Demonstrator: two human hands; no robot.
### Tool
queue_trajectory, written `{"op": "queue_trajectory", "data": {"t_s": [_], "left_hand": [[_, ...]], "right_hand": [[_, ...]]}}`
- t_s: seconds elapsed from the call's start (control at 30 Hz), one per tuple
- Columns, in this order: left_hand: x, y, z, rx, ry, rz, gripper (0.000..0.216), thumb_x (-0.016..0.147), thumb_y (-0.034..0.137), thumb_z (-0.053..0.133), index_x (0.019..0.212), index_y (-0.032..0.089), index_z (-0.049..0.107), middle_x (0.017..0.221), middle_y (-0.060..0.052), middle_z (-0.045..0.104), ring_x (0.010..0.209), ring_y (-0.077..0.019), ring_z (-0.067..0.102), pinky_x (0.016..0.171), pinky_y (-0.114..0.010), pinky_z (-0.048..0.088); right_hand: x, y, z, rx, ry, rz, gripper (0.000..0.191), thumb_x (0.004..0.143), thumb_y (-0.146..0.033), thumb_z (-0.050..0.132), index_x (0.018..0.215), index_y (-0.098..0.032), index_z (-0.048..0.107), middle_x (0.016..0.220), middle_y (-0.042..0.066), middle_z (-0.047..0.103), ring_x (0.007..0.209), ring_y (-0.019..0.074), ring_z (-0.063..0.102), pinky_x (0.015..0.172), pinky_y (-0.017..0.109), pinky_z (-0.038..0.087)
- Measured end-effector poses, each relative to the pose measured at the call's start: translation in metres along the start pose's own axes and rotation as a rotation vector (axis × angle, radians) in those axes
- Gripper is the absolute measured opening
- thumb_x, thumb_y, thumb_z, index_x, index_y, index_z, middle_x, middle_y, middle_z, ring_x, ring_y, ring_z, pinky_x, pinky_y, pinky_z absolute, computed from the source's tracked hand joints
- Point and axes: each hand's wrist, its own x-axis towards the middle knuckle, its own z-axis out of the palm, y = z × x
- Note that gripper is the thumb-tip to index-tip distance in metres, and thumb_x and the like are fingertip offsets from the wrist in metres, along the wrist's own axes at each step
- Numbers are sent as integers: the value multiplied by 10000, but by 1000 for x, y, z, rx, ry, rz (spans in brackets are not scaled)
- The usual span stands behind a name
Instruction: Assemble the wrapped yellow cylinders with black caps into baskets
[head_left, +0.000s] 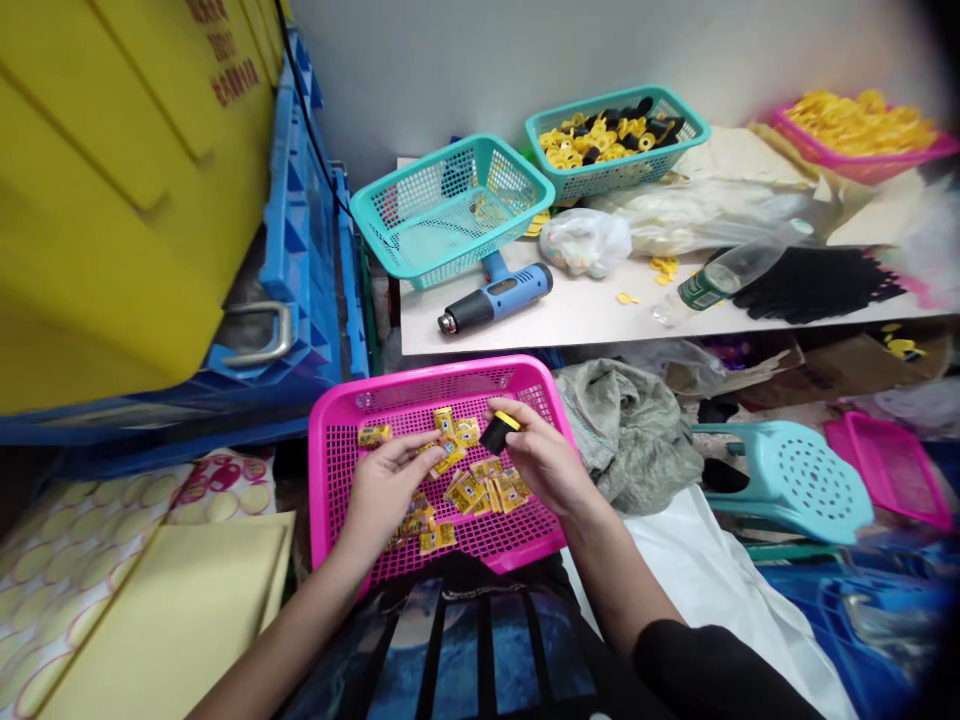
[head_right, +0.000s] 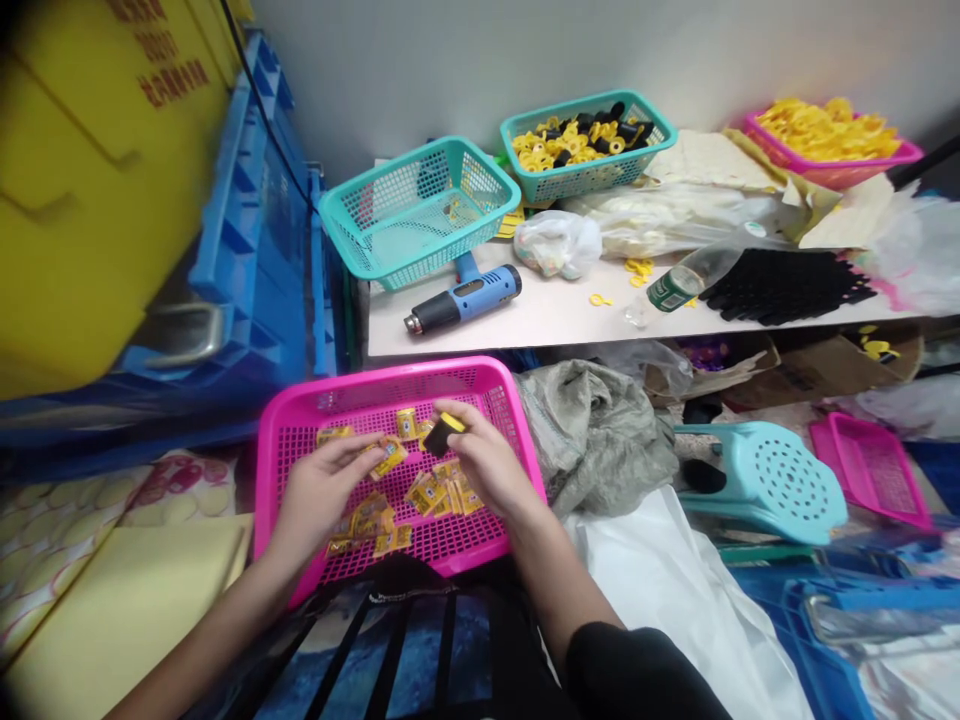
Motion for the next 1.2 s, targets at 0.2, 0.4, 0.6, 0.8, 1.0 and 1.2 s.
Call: {"op": "queue_trajectory", "data": {"t_s": [0.2, 0.4, 0.6, 0.8, 1.0, 1.2], "left_hand": [[-4, 1, -1, 27, -41, 68, 261, 717, 345, 738, 941, 222, 790, 951, -56, 794, 849, -225, 755, 862, -396, 606], [-5, 3, 0, 76, -61, 186, 198, 748, 303, 714, 919, 244, 795, 1021, -47, 780, 995, -234, 730, 987, -429, 546], [-5, 2, 0, 87, -100, 199, 200, 754, 337, 723, 917, 247, 796, 1040, -49, 777, 1023, -243, 721, 1007, -444, 531], [-5, -2, 1, 26, -97, 61, 364, 707, 495, 764, 918, 200, 798, 1000, -85, 781, 928, -267, 745, 843, -406, 613], [-6, -3, 5, -55, -116, -38, 427, 658, 512, 796, 949, 199, 790, 1017, -82, 783, 814, -235, 753, 695, -350, 639], [-3, -7, 7, -31, -109, 37, 215, 740, 373, 735, 848, 194, 784, 964, -69, 794, 929, -225, 741, 931, -392, 569]], "right_hand": [[2, -1, -12, 187, -65, -16, 490, 652, -433, 832, 1020, -215, 591, 884, 13, 634, 747, 105, 611, 706, 244, 531], [5, 2, -9, 157, -100, -15, 475, 688, -511, 806, 954, -177, 598, 747, -5, 641, 623, 85, 619, 610, 207, 499], [4, -1, -12, 145, -88, 0, 499, 682, -570, 788, 914, -165, 612, 733, -3, 657, 568, 78, 619, 578, 202, 493], [4, 1, -16, 89, -153, 57, 445, 708, -526, 779, 890, -154, 615, 729, -6, 653, 569, 75, 611, 570, 204, 506], [3, 9, -12, 25, -104, 34, 397, 715, -441, 793, 956, -164, 642, 801, 8, 667, 657, 74, 622, 628, 201, 515], [3, 15, -7, -56, -115, 75, 425, 714, -420, 789, 1023, -167, 641, 869, 24, 668, 732, 90, 627, 679, 226, 507]]}}
